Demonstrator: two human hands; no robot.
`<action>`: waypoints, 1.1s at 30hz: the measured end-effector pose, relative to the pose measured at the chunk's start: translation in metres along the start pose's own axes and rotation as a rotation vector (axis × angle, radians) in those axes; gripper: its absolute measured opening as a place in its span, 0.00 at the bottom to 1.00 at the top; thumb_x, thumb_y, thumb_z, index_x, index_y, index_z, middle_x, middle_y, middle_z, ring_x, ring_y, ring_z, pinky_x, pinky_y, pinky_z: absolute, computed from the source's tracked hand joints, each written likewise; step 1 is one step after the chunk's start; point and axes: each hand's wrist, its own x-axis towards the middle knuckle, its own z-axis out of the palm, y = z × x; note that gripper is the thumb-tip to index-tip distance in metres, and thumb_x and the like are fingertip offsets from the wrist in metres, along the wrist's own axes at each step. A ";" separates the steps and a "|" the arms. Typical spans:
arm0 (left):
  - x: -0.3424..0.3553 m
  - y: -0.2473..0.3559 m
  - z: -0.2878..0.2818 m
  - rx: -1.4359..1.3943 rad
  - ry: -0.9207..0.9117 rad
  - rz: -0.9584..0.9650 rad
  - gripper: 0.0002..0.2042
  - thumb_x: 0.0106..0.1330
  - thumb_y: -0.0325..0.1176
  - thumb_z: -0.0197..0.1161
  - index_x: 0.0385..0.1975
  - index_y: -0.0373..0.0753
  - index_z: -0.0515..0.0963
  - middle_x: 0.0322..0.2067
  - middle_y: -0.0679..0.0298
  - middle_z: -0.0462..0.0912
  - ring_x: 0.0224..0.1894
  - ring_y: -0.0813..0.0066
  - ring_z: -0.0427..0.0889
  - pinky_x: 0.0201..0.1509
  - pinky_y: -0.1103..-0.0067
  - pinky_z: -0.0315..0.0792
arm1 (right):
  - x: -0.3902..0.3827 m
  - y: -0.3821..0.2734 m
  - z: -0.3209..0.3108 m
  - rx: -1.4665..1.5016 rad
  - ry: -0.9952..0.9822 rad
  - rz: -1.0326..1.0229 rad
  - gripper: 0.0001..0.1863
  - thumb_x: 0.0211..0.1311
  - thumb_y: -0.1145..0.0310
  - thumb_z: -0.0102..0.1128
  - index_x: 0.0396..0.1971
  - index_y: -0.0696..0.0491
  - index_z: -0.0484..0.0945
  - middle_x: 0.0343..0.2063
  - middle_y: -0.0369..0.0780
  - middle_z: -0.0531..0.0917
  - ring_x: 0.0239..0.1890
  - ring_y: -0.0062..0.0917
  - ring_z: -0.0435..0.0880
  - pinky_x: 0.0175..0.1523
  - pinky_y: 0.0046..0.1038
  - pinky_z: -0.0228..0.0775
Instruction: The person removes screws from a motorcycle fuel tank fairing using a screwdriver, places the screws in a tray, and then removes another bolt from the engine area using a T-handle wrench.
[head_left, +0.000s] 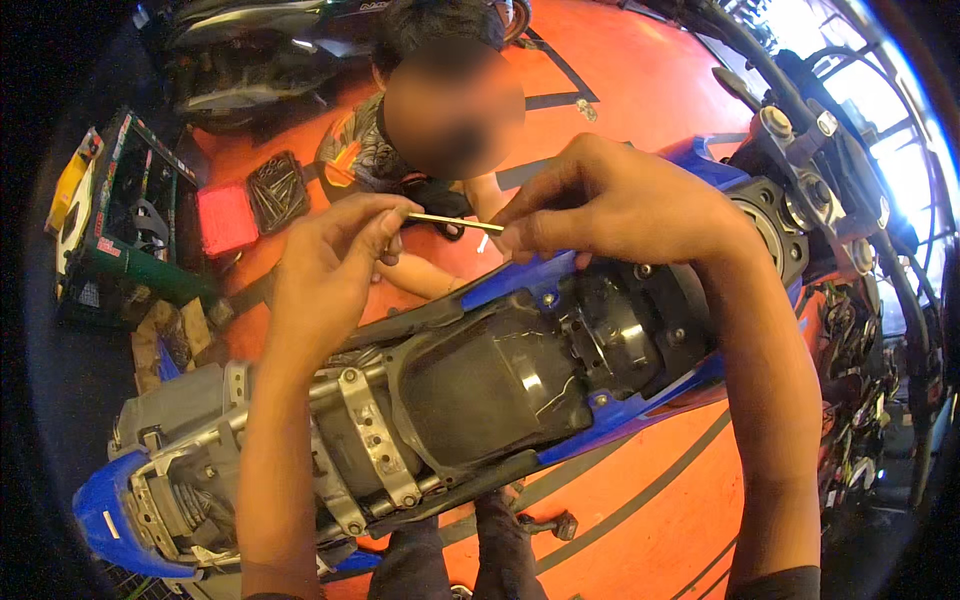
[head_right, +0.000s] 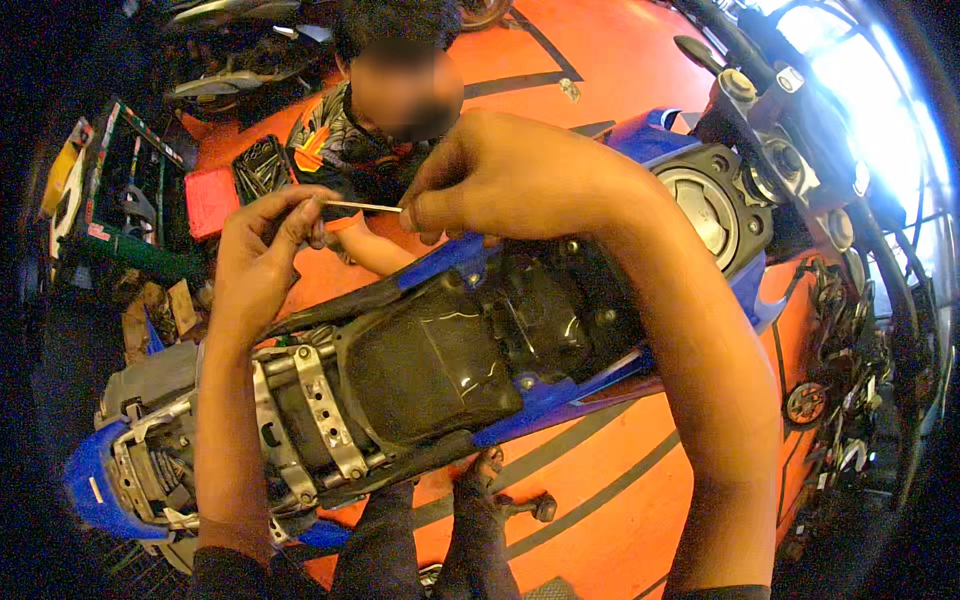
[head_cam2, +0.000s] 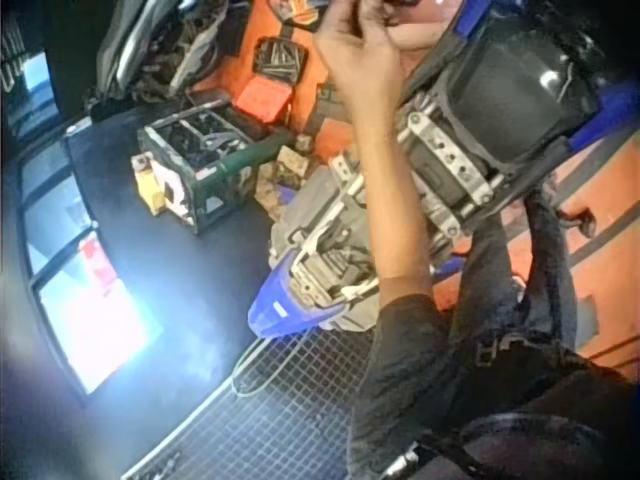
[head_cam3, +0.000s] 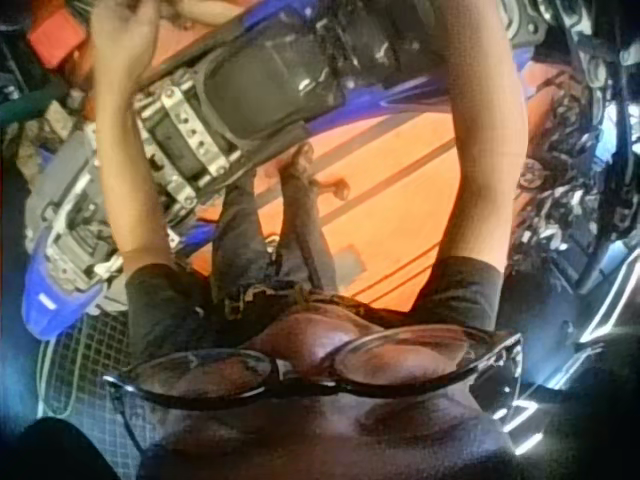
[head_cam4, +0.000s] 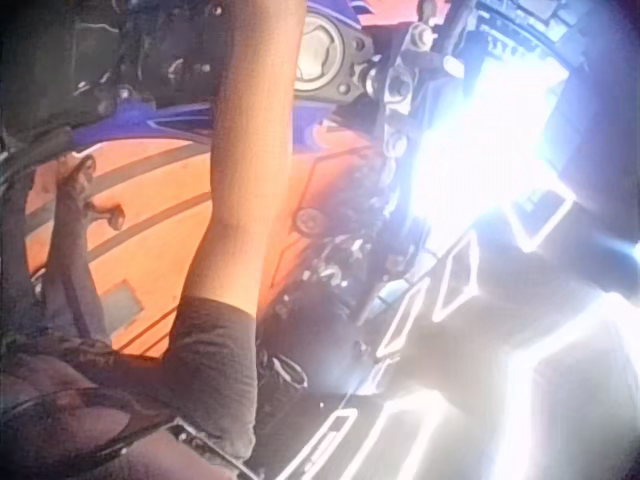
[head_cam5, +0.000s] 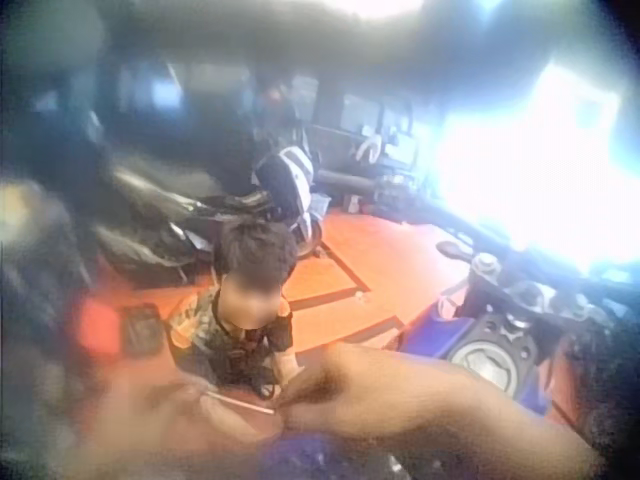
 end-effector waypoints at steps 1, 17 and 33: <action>0.003 0.002 0.001 0.028 0.000 0.000 0.12 0.74 0.33 0.59 0.45 0.31 0.83 0.29 0.69 0.81 0.31 0.84 0.75 0.37 0.83 0.71 | 0.005 -0.004 0.000 -0.079 -0.054 0.043 0.18 0.59 0.63 0.69 0.44 0.61 0.86 0.29 0.39 0.87 0.30 0.19 0.85 0.35 0.24 0.78; 0.032 -0.002 0.028 -0.116 0.076 0.037 0.13 0.73 0.35 0.62 0.46 0.31 0.84 0.30 0.69 0.82 0.31 0.84 0.79 0.37 0.85 0.73 | 0.035 0.031 0.019 -0.093 -0.130 0.014 0.13 0.65 0.66 0.68 0.34 0.63 0.84 0.23 0.39 0.85 0.27 0.19 0.84 0.34 0.23 0.78; 0.031 -0.016 0.007 -0.231 -0.127 0.138 0.23 0.72 0.48 0.60 0.52 0.33 0.81 0.37 0.67 0.82 0.40 0.80 0.79 0.46 0.80 0.75 | 0.034 0.032 0.018 -0.006 -0.160 0.021 0.11 0.62 0.67 0.65 0.34 0.61 0.85 0.22 0.42 0.86 0.26 0.24 0.86 0.35 0.29 0.77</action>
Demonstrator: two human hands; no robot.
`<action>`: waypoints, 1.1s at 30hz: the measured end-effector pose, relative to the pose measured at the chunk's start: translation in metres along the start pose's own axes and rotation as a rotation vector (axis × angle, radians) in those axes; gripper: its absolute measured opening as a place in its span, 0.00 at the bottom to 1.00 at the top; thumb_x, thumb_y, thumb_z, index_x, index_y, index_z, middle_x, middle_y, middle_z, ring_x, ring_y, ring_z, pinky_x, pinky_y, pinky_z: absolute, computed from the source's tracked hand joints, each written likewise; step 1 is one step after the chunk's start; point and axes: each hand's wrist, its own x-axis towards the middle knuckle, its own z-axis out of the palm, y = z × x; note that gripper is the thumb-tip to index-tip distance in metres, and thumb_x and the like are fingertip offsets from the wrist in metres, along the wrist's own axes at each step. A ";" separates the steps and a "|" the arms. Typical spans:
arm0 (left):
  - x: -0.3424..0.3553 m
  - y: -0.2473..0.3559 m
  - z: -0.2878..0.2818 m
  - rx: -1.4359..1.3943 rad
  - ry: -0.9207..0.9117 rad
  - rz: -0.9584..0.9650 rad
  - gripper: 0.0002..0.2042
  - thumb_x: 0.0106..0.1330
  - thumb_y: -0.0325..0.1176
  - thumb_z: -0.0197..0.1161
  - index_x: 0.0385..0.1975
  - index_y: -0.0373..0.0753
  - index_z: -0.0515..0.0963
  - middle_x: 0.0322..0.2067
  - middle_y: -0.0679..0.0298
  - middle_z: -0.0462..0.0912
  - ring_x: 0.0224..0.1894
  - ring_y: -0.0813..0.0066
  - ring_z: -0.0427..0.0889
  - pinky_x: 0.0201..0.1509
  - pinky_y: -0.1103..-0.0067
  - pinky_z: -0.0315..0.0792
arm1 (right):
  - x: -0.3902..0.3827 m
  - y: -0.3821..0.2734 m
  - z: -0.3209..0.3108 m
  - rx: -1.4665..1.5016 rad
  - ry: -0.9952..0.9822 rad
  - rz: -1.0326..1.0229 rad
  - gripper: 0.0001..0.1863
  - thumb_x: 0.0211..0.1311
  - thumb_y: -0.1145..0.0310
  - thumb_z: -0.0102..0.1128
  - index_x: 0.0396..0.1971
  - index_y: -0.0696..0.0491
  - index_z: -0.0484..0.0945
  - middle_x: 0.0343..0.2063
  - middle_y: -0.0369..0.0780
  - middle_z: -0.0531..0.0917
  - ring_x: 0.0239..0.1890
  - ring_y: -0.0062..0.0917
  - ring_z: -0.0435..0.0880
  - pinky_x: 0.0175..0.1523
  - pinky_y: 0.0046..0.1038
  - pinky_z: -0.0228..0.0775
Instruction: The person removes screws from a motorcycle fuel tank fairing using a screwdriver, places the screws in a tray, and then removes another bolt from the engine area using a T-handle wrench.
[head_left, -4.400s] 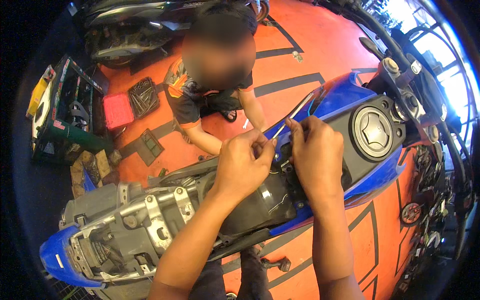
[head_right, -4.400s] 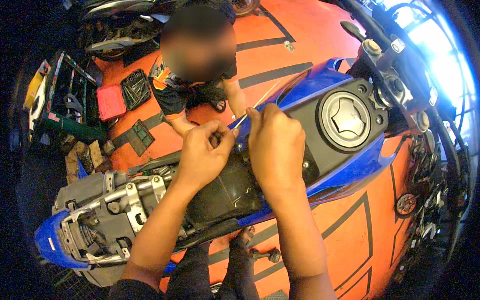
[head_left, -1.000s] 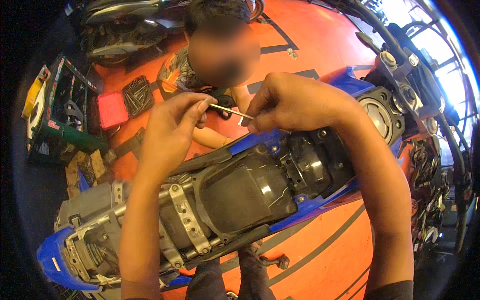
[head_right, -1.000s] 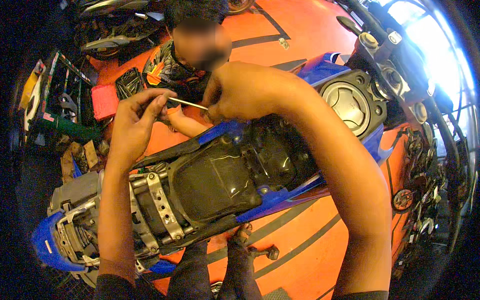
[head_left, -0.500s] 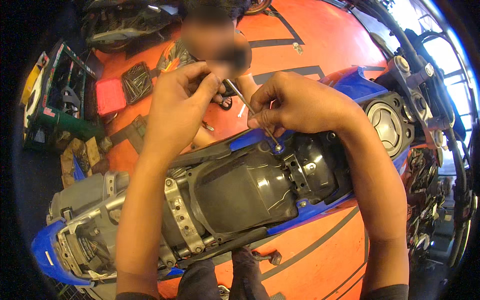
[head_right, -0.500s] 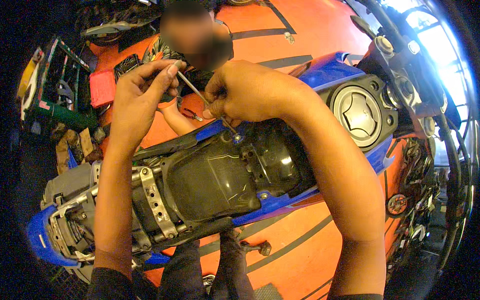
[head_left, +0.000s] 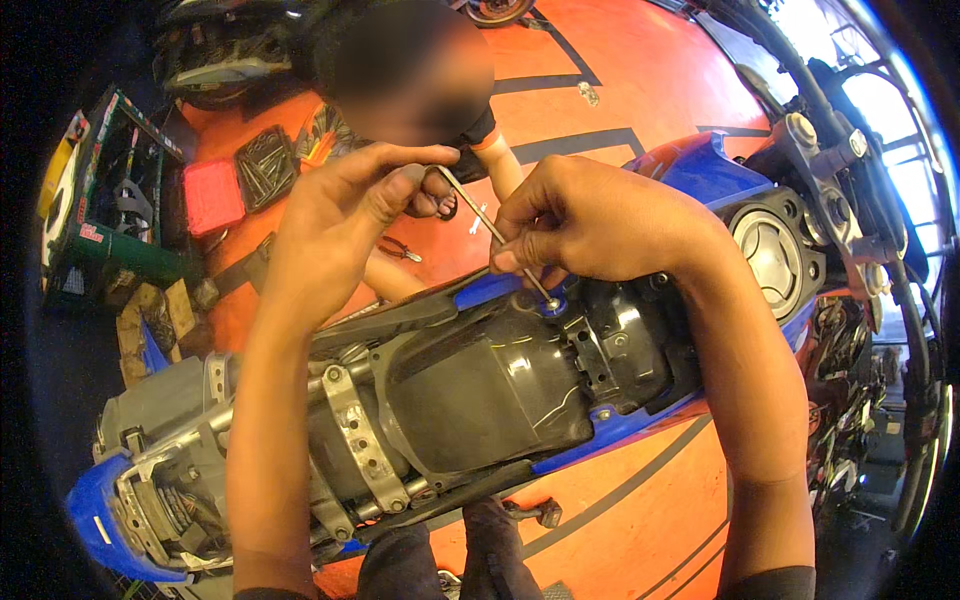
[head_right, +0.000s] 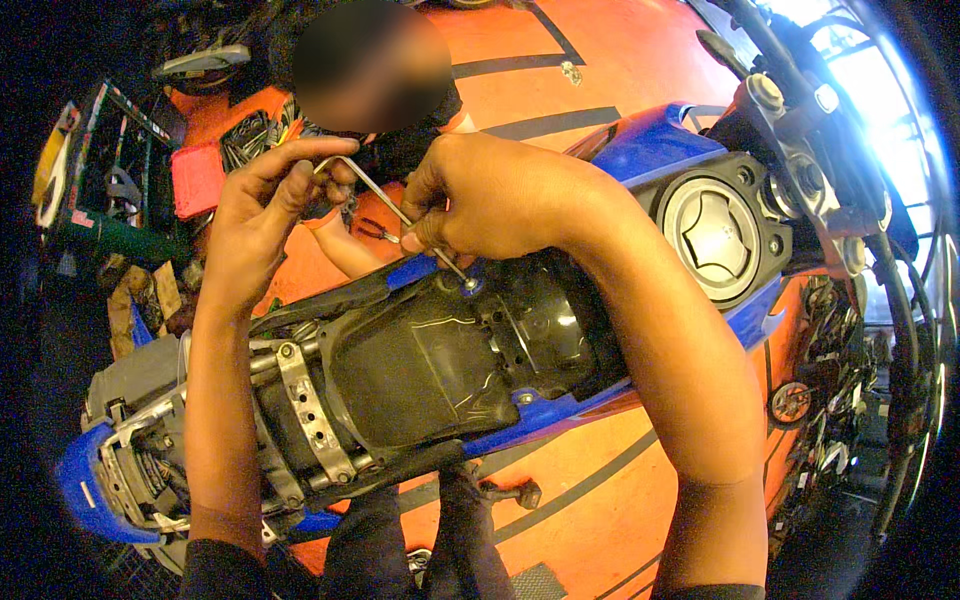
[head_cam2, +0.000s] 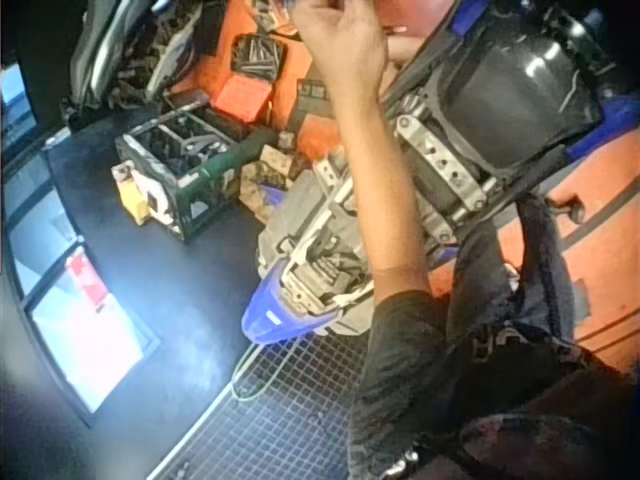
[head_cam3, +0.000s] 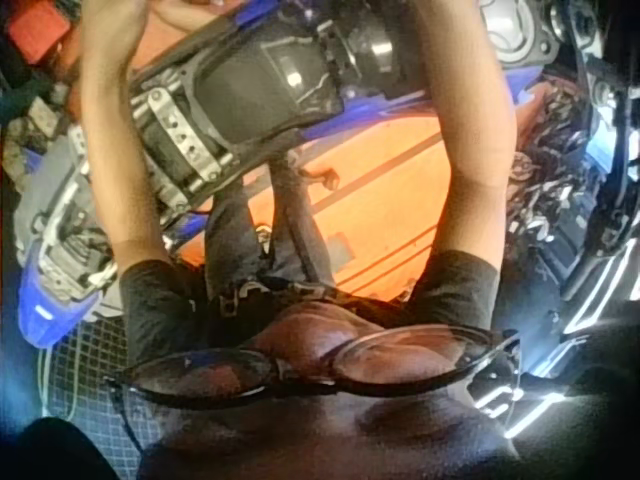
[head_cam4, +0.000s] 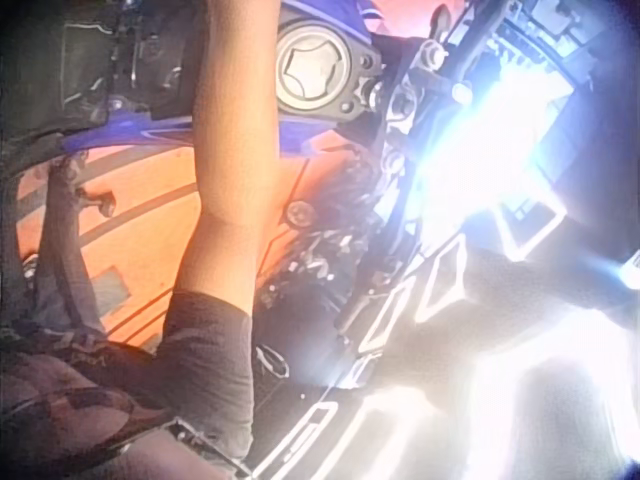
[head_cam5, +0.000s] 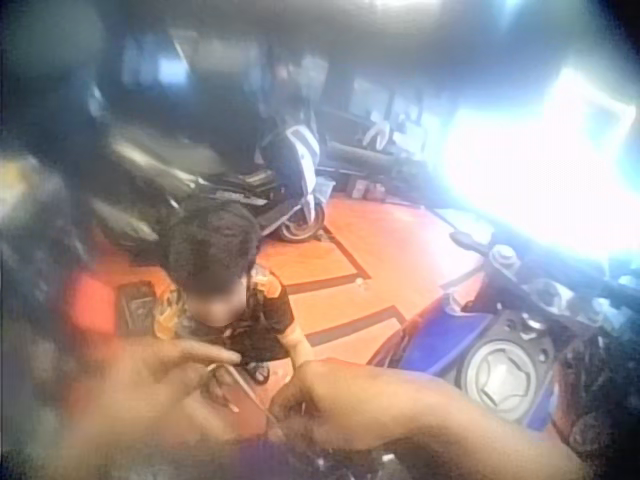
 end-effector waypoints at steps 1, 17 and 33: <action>0.001 -0.003 -0.002 0.053 -0.004 -0.005 0.22 0.72 0.49 0.61 0.52 0.34 0.81 0.37 0.67 0.82 0.40 0.80 0.79 0.47 0.80 0.76 | 0.001 0.002 0.001 -0.001 -0.008 0.006 0.11 0.62 0.67 0.65 0.35 0.61 0.85 0.22 0.42 0.86 0.26 0.24 0.86 0.35 0.29 0.77; 0.045 0.019 0.026 0.202 0.074 -0.261 0.22 0.72 0.54 0.58 0.34 0.38 0.82 0.25 0.71 0.78 0.23 0.84 0.72 0.26 0.86 0.66 | 0.003 -0.005 0.005 0.013 0.195 -0.087 0.15 0.68 0.63 0.65 0.30 0.61 0.82 0.23 0.38 0.84 0.27 0.18 0.84 0.35 0.23 0.78; 0.031 0.040 0.008 1.028 -0.068 0.262 0.21 0.73 0.43 0.59 0.28 0.27 0.79 0.15 0.60 0.72 0.17 0.73 0.68 0.25 0.71 0.64 | 0.000 -0.006 0.005 -0.043 0.151 -0.134 0.15 0.73 0.64 0.56 0.33 0.62 0.82 0.26 0.40 0.85 0.29 0.23 0.85 0.37 0.27 0.79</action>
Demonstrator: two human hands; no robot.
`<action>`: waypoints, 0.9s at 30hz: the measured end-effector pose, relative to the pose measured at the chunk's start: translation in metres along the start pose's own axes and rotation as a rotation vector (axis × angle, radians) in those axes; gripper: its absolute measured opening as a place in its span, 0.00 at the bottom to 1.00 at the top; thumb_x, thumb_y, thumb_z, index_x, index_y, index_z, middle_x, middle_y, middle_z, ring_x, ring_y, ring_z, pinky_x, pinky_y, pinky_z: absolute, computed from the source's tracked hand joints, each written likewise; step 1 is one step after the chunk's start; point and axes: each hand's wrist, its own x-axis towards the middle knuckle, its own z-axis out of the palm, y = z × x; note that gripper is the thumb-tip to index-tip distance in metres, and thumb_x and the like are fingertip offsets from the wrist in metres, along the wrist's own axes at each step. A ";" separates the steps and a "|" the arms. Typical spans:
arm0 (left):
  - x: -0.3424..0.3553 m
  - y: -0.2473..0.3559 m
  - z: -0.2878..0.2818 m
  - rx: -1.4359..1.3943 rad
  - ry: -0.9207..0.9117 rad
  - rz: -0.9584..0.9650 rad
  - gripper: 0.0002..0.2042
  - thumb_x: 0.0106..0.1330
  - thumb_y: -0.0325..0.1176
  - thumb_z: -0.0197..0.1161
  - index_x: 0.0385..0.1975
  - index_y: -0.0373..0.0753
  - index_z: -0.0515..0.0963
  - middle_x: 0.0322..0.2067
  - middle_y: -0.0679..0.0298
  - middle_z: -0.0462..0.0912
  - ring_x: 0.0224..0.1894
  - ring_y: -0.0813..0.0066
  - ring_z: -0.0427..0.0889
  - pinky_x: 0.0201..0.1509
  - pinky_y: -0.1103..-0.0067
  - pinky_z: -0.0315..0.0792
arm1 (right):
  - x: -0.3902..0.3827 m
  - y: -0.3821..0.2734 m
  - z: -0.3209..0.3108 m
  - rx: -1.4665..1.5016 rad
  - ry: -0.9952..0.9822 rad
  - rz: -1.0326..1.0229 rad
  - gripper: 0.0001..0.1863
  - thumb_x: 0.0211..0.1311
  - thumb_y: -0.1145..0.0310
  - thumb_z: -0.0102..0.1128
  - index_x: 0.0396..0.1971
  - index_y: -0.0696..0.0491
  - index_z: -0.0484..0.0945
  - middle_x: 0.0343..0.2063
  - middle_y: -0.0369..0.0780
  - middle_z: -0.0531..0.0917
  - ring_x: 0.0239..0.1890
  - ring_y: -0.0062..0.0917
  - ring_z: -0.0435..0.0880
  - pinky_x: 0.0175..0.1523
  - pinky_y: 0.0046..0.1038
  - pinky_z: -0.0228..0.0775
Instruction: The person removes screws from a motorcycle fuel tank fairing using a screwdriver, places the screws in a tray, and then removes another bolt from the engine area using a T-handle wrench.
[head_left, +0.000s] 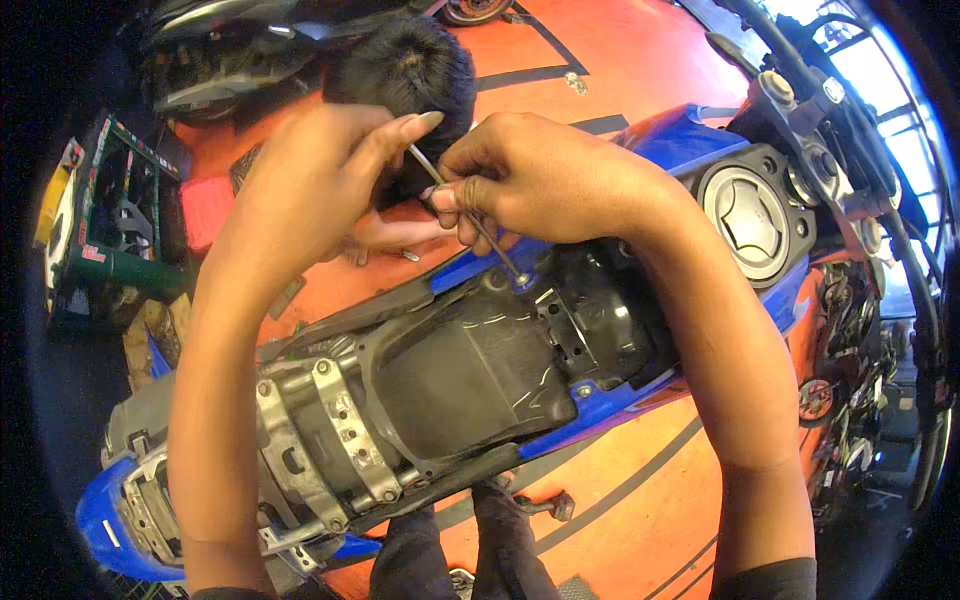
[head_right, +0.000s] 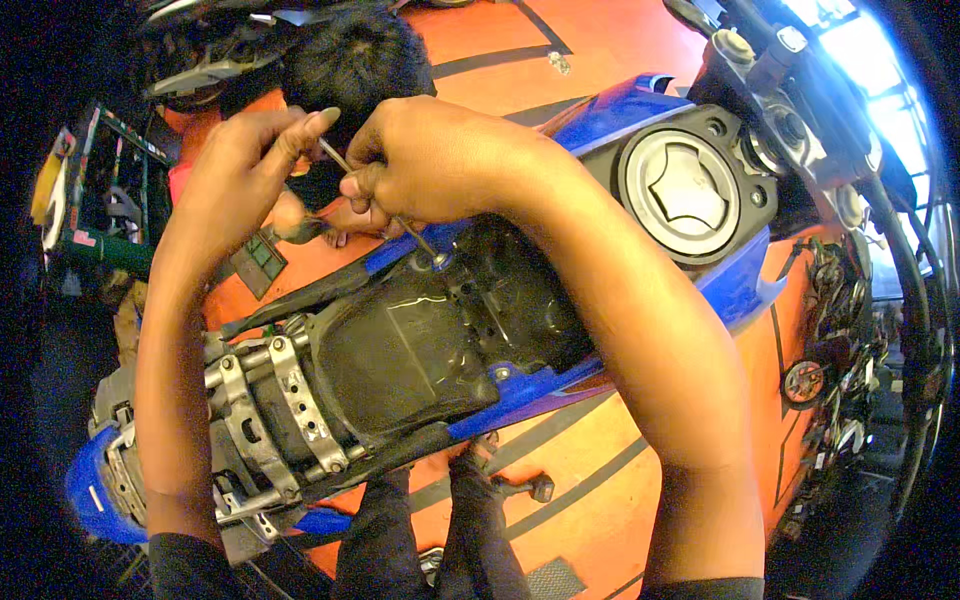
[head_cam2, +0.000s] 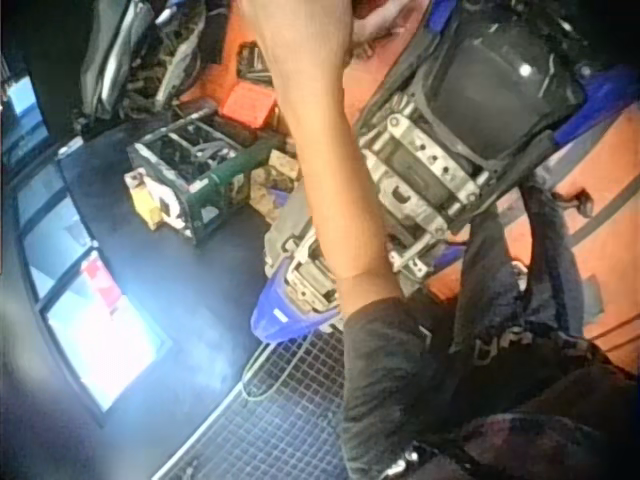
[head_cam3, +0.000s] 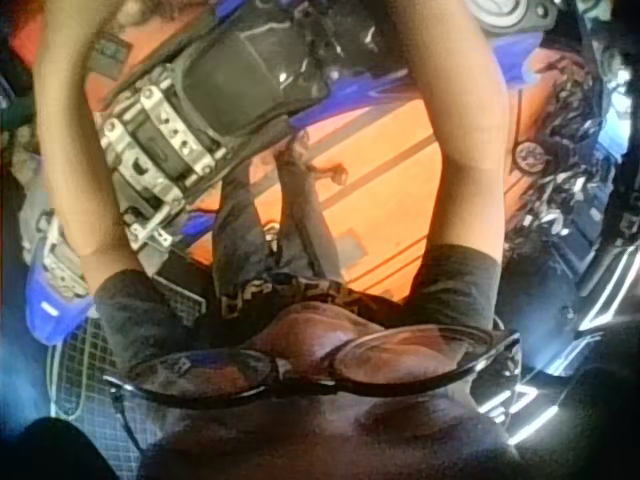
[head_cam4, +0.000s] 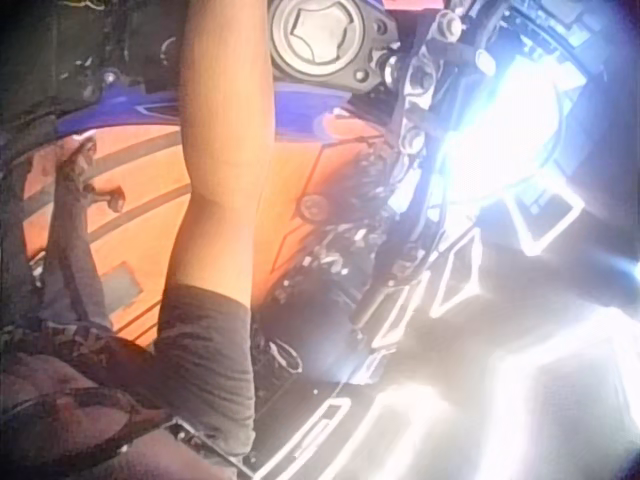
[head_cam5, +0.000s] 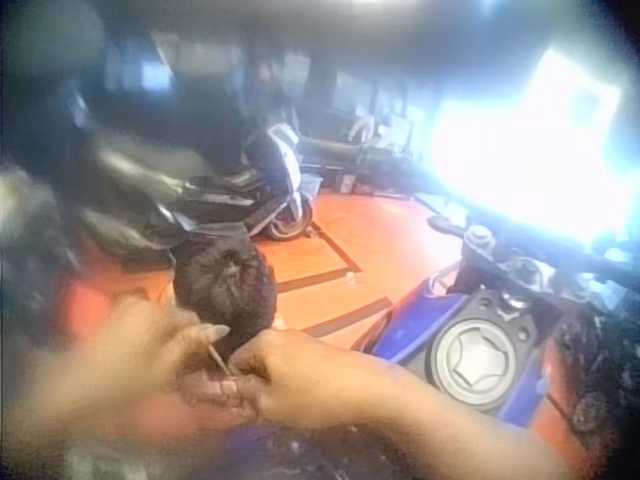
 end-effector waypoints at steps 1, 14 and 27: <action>0.001 -0.004 -0.001 -0.017 -0.082 -0.140 0.22 0.73 0.43 0.59 0.27 0.27 0.79 0.15 0.59 0.73 0.17 0.72 0.68 0.25 0.70 0.65 | -0.002 -0.001 0.000 0.032 0.003 0.005 0.15 0.73 0.63 0.56 0.32 0.61 0.82 0.26 0.40 0.85 0.30 0.23 0.85 0.37 0.27 0.79; 0.003 -0.014 -0.011 -0.643 -0.292 -0.291 0.20 0.75 0.47 0.56 0.39 0.33 0.83 0.37 0.63 0.81 0.39 0.79 0.77 0.44 0.82 0.70 | -0.003 -0.002 -0.001 0.105 -0.068 0.041 0.15 0.76 0.63 0.51 0.35 0.59 0.80 0.28 0.38 0.85 0.31 0.23 0.85 0.39 0.26 0.80; -0.003 -0.041 0.015 -0.772 -0.186 -0.254 0.21 0.66 0.49 0.65 0.35 0.31 0.84 0.24 0.65 0.81 0.26 0.79 0.78 0.28 0.80 0.73 | 0.002 -0.002 0.004 0.140 -0.109 0.018 0.18 0.76 0.62 0.48 0.38 0.60 0.82 0.27 0.39 0.86 0.29 0.25 0.86 0.35 0.29 0.78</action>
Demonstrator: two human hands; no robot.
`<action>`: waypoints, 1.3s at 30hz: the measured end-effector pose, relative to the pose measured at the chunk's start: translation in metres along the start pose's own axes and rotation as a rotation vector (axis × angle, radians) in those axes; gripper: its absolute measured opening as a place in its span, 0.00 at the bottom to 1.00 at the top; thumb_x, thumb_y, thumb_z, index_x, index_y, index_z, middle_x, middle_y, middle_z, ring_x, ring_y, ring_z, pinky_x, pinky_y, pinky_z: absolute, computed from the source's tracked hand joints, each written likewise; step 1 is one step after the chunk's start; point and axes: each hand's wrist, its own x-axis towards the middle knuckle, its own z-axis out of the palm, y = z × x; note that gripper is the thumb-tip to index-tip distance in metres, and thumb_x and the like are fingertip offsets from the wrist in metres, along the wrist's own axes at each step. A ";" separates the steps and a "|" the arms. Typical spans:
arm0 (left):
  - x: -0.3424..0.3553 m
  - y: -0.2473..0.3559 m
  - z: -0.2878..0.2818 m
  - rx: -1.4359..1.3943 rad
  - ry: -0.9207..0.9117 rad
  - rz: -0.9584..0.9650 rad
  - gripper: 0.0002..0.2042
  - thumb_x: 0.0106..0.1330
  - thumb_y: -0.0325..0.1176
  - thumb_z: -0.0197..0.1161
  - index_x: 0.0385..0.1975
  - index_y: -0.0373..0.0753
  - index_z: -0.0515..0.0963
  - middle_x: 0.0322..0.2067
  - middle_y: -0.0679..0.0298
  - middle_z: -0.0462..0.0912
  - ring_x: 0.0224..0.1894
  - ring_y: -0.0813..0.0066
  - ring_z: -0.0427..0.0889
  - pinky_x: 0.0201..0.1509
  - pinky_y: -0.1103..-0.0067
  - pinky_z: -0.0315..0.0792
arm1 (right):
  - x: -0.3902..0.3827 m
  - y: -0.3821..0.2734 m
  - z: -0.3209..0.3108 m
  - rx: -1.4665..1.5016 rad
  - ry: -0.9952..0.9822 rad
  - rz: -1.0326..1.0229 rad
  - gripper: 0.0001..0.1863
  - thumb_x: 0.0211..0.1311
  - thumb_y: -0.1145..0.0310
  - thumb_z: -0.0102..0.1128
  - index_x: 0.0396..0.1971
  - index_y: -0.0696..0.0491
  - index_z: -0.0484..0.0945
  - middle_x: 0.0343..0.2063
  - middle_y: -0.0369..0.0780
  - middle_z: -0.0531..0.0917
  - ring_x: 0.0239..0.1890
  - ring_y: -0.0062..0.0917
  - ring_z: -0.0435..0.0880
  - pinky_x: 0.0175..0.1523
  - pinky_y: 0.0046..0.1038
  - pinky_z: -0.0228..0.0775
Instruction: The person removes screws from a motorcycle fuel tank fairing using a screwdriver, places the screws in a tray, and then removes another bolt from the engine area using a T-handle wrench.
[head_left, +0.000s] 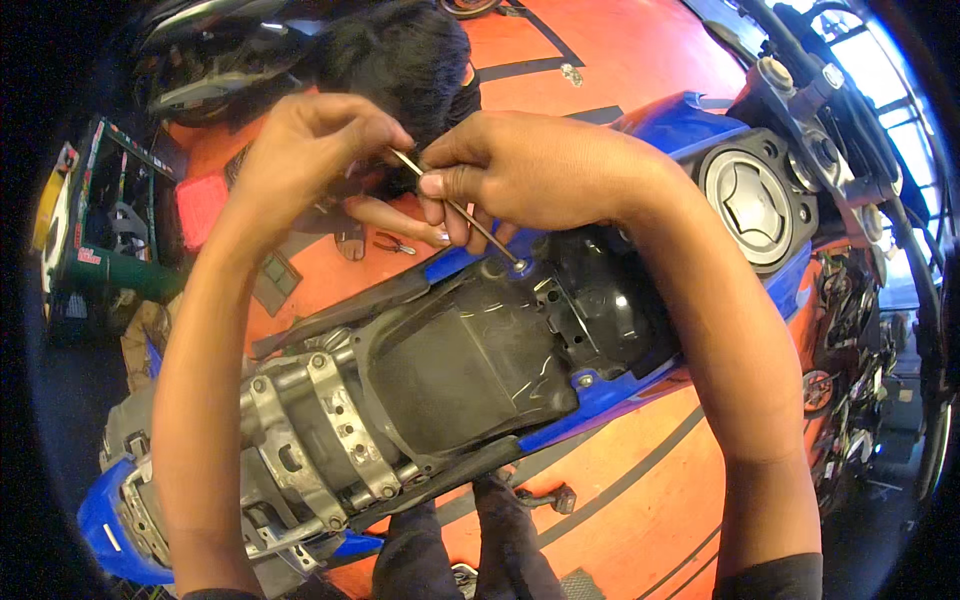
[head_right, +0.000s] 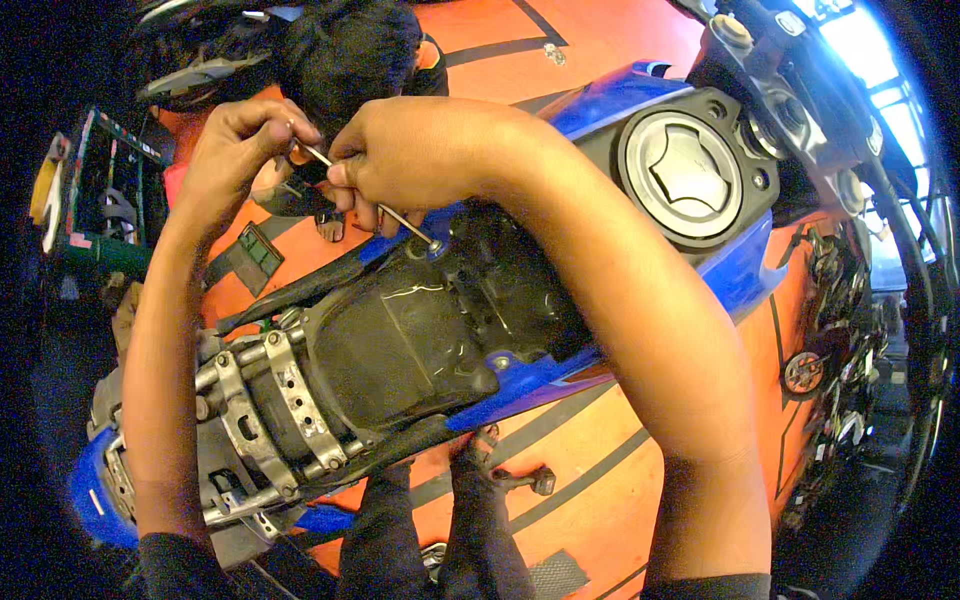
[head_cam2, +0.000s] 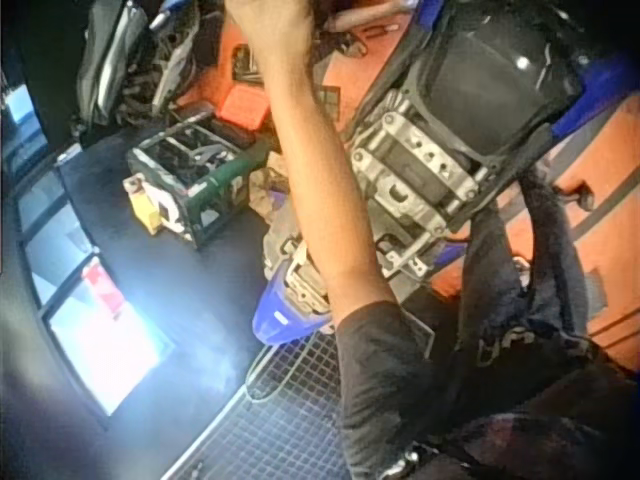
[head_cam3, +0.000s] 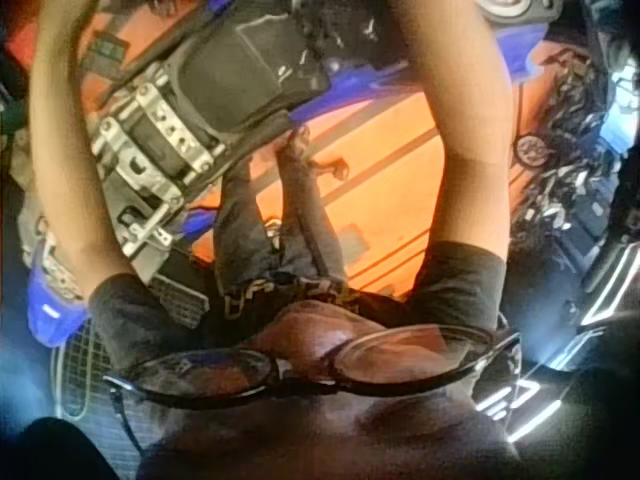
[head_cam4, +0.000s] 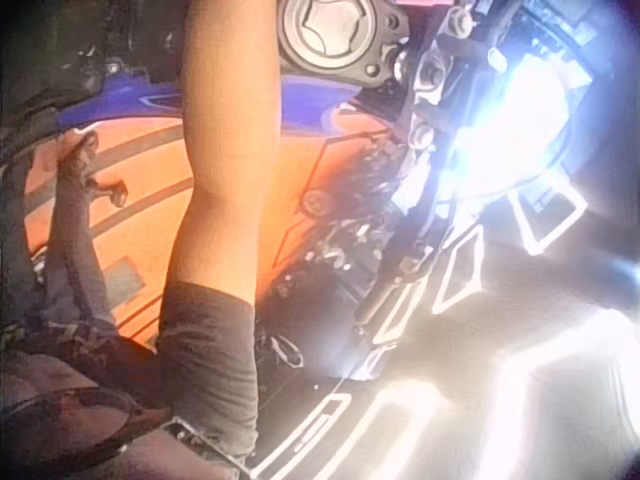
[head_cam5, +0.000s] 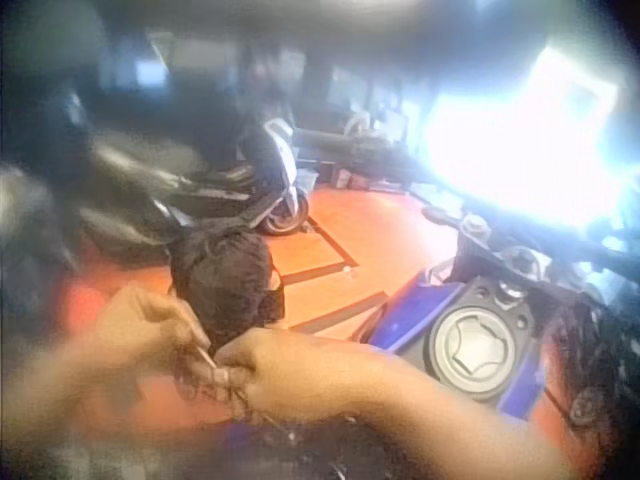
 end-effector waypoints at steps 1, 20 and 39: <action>0.003 0.009 0.006 0.067 0.046 -0.093 0.22 0.66 0.52 0.65 0.30 0.33 0.83 0.21 0.67 0.80 0.24 0.81 0.76 0.27 0.81 0.69 | 0.000 -0.002 0.001 -0.007 0.002 0.013 0.18 0.76 0.62 0.49 0.37 0.60 0.81 0.27 0.39 0.85 0.30 0.24 0.85 0.37 0.28 0.78; -0.026 0.048 0.014 0.339 0.107 -0.235 0.25 0.75 0.51 0.56 0.26 0.33 0.80 0.20 0.72 0.76 0.24 0.86 0.71 0.29 0.85 0.63 | -0.008 -0.005 0.007 -0.041 0.054 -0.003 0.16 0.73 0.64 0.52 0.37 0.60 0.83 0.26 0.39 0.86 0.28 0.24 0.85 0.36 0.29 0.77; -0.013 0.036 0.006 0.078 0.004 0.067 0.14 0.69 0.41 0.64 0.37 0.33 0.81 0.34 0.69 0.81 0.37 0.87 0.76 0.44 0.87 0.69 | -0.004 -0.011 0.009 -0.255 -0.006 0.018 0.16 0.79 0.62 0.44 0.42 0.60 0.75 0.28 0.39 0.84 0.30 0.23 0.86 0.34 0.25 0.78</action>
